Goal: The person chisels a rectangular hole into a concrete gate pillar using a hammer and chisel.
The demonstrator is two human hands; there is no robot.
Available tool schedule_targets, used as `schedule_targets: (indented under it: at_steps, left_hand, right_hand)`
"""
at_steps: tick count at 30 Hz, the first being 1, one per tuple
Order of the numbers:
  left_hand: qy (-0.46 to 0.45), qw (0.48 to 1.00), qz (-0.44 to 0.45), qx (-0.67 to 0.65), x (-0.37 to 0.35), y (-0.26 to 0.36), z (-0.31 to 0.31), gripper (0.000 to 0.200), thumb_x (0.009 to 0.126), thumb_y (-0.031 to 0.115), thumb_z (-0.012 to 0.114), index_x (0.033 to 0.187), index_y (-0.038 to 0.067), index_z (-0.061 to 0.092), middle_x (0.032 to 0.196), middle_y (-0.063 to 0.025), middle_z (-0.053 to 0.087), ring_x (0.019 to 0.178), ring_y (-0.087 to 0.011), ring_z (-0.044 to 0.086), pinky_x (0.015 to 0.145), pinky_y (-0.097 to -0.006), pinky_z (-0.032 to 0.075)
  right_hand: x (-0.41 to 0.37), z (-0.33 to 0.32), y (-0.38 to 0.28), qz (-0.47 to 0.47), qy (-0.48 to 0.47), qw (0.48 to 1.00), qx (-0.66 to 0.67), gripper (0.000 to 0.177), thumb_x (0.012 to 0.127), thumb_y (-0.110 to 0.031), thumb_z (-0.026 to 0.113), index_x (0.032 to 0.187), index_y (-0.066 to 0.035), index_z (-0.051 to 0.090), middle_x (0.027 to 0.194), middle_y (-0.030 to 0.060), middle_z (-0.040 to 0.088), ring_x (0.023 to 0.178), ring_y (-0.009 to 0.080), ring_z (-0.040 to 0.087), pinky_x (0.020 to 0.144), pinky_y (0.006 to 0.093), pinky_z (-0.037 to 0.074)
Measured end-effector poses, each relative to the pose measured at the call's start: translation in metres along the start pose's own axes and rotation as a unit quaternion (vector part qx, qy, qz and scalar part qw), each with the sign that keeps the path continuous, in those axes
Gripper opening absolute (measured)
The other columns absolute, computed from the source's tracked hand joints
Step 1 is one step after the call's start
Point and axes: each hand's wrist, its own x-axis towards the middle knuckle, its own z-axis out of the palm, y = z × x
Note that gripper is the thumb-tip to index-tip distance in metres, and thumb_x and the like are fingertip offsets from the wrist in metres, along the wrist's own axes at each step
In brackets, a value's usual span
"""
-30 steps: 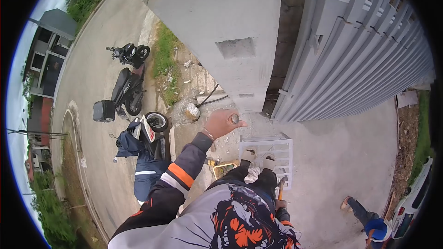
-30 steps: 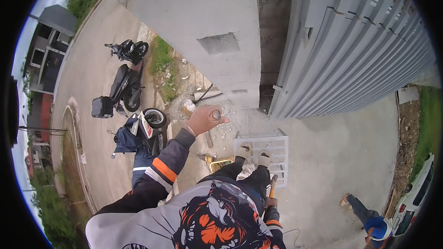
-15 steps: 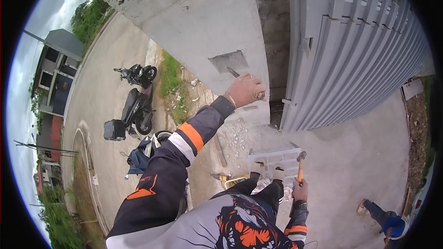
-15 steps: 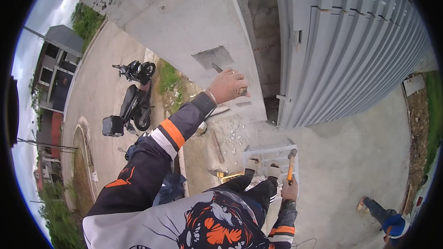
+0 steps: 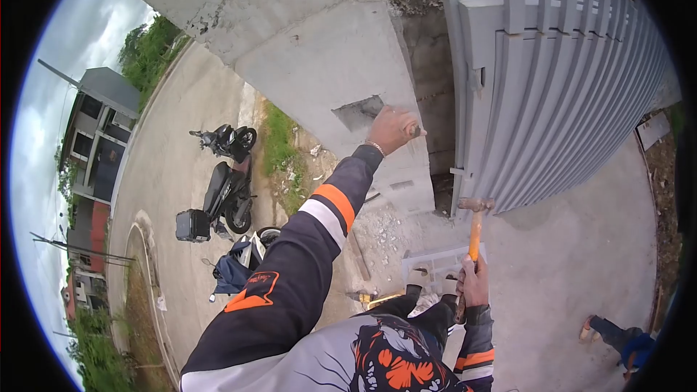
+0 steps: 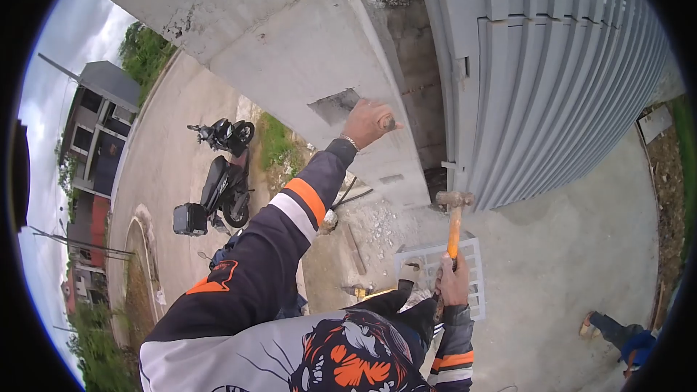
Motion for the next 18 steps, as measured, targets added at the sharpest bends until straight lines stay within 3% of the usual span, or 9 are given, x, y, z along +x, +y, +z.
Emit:
schedule_targets:
  at_steps: [2, 4, 9, 11, 12, 13, 14, 16, 18]
  left_hand:
    - [0.018, 0.999, -0.011, 0.026, -0.001, 0.001, 0.005, 0.036, 0.086, 0.045, 0.078, 0.081, 0.015, 0.059, 0.077, -0.0032, 0.060, 0.078, -0.0256, 0.061, 0.089, -0.0432, 0.042]
    - [0.070, 0.996, 0.006, 0.055, -0.004, 0.000, 0.009, 0.034, 0.088, 0.042, 0.077, 0.080, 0.016, 0.058, 0.074, -0.0026, 0.059, 0.075, -0.0248, 0.060, 0.087, -0.0423, 0.041]
    - [0.090, 0.995, 0.015, 0.045, -0.004, -0.005, 0.010, 0.028, 0.090, 0.037, 0.076, 0.080, 0.017, 0.058, 0.074, -0.0023, 0.059, 0.074, -0.0248, 0.060, 0.083, -0.0413, 0.039]
    - [0.069, 0.996, 0.006, 0.056, 0.000, -0.006, 0.007, 0.027, 0.090, 0.036, 0.075, 0.080, 0.017, 0.059, 0.074, -0.0024, 0.061, 0.075, -0.0253, 0.060, 0.082, -0.0409, 0.038]
    - [0.047, 0.997, -0.004, 0.062, 0.004, -0.008, 0.004, 0.026, 0.089, 0.036, 0.075, 0.080, 0.017, 0.059, 0.075, -0.0026, 0.061, 0.075, -0.0256, 0.061, 0.082, -0.0409, 0.038]
    - [0.019, 0.998, -0.015, 0.066, -0.001, -0.005, 0.003, 0.026, 0.089, 0.035, 0.075, 0.081, 0.017, 0.059, 0.075, -0.0028, 0.062, 0.075, -0.0259, 0.061, 0.082, -0.0408, 0.037]
    - [0.029, 0.998, -0.028, 0.052, -0.009, 0.002, 0.004, 0.025, 0.090, 0.034, 0.075, 0.080, 0.017, 0.059, 0.075, -0.0030, 0.062, 0.074, -0.0262, 0.061, 0.082, -0.0409, 0.037]
    - [0.075, 0.995, -0.048, 0.036, 0.004, -0.004, -0.001, 0.024, 0.090, 0.033, 0.074, 0.080, 0.017, 0.058, 0.075, -0.0034, 0.063, 0.073, -0.0269, 0.060, 0.081, -0.0411, 0.037]
    - [0.071, 0.996, -0.051, 0.032, 0.004, -0.006, -0.007, 0.025, 0.089, 0.034, 0.074, 0.080, 0.017, 0.058, 0.074, -0.0038, 0.062, 0.071, -0.0269, 0.060, 0.081, -0.0415, 0.038]
  right_hand:
    - [0.000, -0.001, -0.030, -0.029, -0.007, 0.999, 0.017, 0.028, 0.106, -0.038, 0.060, 0.104, -0.011, 0.052, 0.064, -0.0055, 0.041, 0.045, 0.0041, 0.038, 0.038, 0.0235, 0.033]
    - [-0.008, 0.010, -0.074, -0.151, -0.002, 0.979, 0.136, 0.037, 0.105, -0.046, 0.059, 0.099, -0.012, 0.047, 0.064, -0.0043, 0.040, 0.046, 0.0054, 0.034, 0.041, 0.0245, 0.032]
    - [0.001, 0.094, -0.139, -0.457, 0.032, 0.799, 0.390, 0.042, 0.106, -0.051, 0.055, 0.093, -0.013, 0.043, 0.061, -0.0018, 0.039, 0.047, 0.0088, 0.033, 0.043, 0.0280, 0.032]
    - [0.049, 0.150, -0.086, -0.397, 0.087, 0.852, 0.329, 0.042, 0.106, -0.050, 0.056, 0.091, -0.012, 0.043, 0.059, -0.0022, 0.039, 0.046, 0.0111, 0.036, 0.043, 0.0306, 0.035]
    - [0.095, 0.170, -0.044, -0.369, 0.079, 0.918, 0.119, 0.043, 0.106, -0.050, 0.055, 0.089, -0.013, 0.042, 0.059, -0.0026, 0.038, 0.045, 0.0105, 0.037, 0.041, 0.0304, 0.036]
    - [0.117, 0.180, -0.012, -0.318, 0.069, 0.941, -0.097, 0.045, 0.106, -0.051, 0.054, 0.087, -0.013, 0.040, 0.059, -0.0030, 0.036, 0.043, 0.0099, 0.038, 0.040, 0.0302, 0.036]
    - [0.099, 0.169, -0.015, -0.233, 0.040, 0.972, -0.010, 0.046, 0.106, -0.051, 0.055, 0.086, -0.012, 0.040, 0.059, -0.0032, 0.036, 0.042, 0.0097, 0.039, 0.039, 0.0301, 0.036]
    - [0.059, 0.142, -0.071, -0.084, -0.032, 0.983, 0.162, 0.047, 0.105, -0.050, 0.057, 0.085, -0.011, 0.040, 0.059, -0.0037, 0.036, 0.041, 0.0094, 0.039, 0.037, 0.0300, 0.037]
    - [0.043, 0.131, -0.093, -0.131, 0.001, 0.976, 0.172, 0.046, 0.106, -0.051, 0.055, 0.086, -0.012, 0.040, 0.059, -0.0043, 0.036, 0.040, 0.0073, 0.036, 0.035, 0.0284, 0.036]
